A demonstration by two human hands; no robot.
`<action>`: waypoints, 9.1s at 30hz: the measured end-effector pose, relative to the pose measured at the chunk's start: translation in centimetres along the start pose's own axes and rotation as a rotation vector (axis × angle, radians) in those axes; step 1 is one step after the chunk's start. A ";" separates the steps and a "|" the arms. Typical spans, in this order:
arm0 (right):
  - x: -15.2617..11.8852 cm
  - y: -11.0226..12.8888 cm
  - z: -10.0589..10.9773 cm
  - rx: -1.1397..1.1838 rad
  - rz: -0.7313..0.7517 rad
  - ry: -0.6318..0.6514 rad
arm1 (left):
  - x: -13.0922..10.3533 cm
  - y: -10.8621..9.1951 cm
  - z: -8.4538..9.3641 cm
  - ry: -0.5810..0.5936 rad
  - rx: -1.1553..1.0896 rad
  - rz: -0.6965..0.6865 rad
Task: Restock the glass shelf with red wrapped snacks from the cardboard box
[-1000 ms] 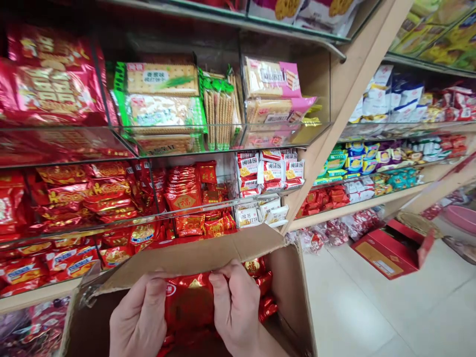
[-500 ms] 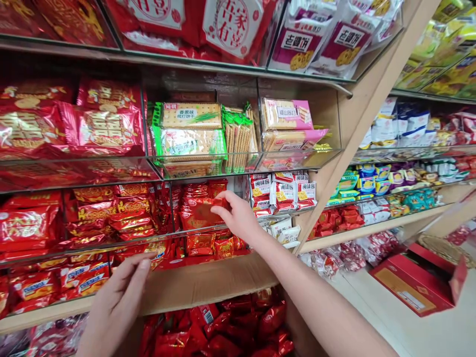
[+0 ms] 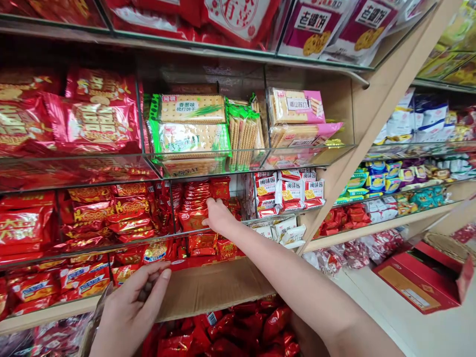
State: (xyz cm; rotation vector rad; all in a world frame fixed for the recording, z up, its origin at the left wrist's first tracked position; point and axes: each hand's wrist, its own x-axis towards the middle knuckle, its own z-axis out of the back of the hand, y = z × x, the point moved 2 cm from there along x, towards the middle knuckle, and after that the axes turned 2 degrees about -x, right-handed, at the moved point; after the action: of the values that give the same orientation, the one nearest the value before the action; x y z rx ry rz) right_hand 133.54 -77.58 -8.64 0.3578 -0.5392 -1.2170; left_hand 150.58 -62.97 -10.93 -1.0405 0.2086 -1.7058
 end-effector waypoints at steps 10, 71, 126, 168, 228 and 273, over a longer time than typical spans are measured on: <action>-3.6 -0.3 3.8 0.125 0.181 -0.194 | -0.1 -0.1 -0.2 0.050 0.016 0.052; -7.1 0.6 4.8 0.320 0.245 -0.383 | 0.4 0.1 2.2 -0.112 -0.166 0.291; -21.3 -11.2 -5.5 0.236 -0.205 0.111 | -5.6 -0.8 0.9 -0.257 -0.216 -0.088; -23.5 -1.3 -6.9 0.533 -0.093 0.031 | -9.2 1.3 -3.2 0.523 -0.234 0.425; -6.5 -0.7 6.8 0.705 0.128 -0.202 | 2.0 -4.6 -6.7 -0.051 -1.057 0.340; -8.1 -1.6 6.8 0.649 0.088 -0.227 | 1.2 -4.7 -6.4 0.138 -1.186 0.412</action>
State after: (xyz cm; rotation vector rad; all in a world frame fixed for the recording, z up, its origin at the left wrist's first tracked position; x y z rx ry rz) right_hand 126.42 -70.23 -5.55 0.7384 -1.1392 -0.9783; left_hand 142.66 -64.25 -11.34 -1.5403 1.5397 -1.1931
